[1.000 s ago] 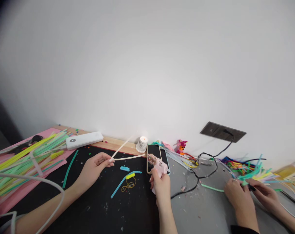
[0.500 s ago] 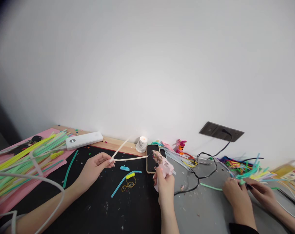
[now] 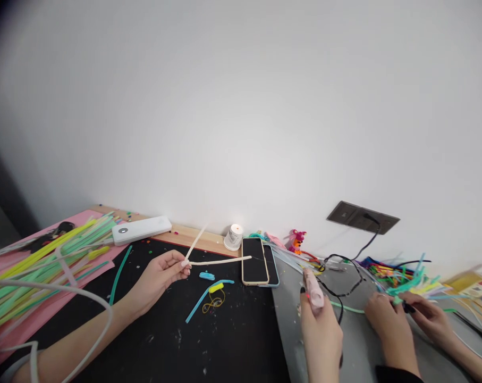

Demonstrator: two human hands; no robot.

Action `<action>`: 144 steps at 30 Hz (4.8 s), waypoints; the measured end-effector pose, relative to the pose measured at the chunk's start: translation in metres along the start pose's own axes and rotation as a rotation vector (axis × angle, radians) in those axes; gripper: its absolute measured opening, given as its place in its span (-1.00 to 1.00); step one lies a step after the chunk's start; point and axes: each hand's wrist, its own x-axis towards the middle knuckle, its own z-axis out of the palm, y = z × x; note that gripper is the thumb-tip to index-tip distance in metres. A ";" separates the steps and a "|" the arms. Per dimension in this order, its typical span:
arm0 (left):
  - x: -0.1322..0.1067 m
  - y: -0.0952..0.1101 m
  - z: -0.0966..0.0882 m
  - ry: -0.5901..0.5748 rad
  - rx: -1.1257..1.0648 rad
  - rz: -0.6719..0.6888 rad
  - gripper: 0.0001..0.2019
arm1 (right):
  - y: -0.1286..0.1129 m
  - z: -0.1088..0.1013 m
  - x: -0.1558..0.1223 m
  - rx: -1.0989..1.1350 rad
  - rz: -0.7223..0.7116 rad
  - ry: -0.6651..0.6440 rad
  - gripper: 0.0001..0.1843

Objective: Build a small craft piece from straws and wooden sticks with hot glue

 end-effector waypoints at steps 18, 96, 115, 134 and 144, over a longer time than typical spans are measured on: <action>-0.005 0.005 0.008 -0.092 0.174 0.013 -0.88 | -0.033 0.025 -0.026 0.336 -0.335 -0.138 -0.69; -0.019 -0.004 0.017 -0.424 -0.112 -0.454 -0.78 | -0.099 0.078 -0.088 1.149 -0.494 -1.002 -0.79; -0.017 -0.007 0.017 -0.422 -0.120 -0.457 -0.81 | -0.100 0.077 -0.084 1.243 -0.466 -0.960 -0.89; -0.018 -0.006 0.022 -0.388 0.354 -0.055 -0.94 | -0.096 0.085 -0.082 1.214 -0.372 -0.955 -0.91; -0.023 -0.002 0.023 -0.325 0.860 0.312 -0.86 | -0.098 0.088 -0.085 1.179 -0.402 -0.962 -0.89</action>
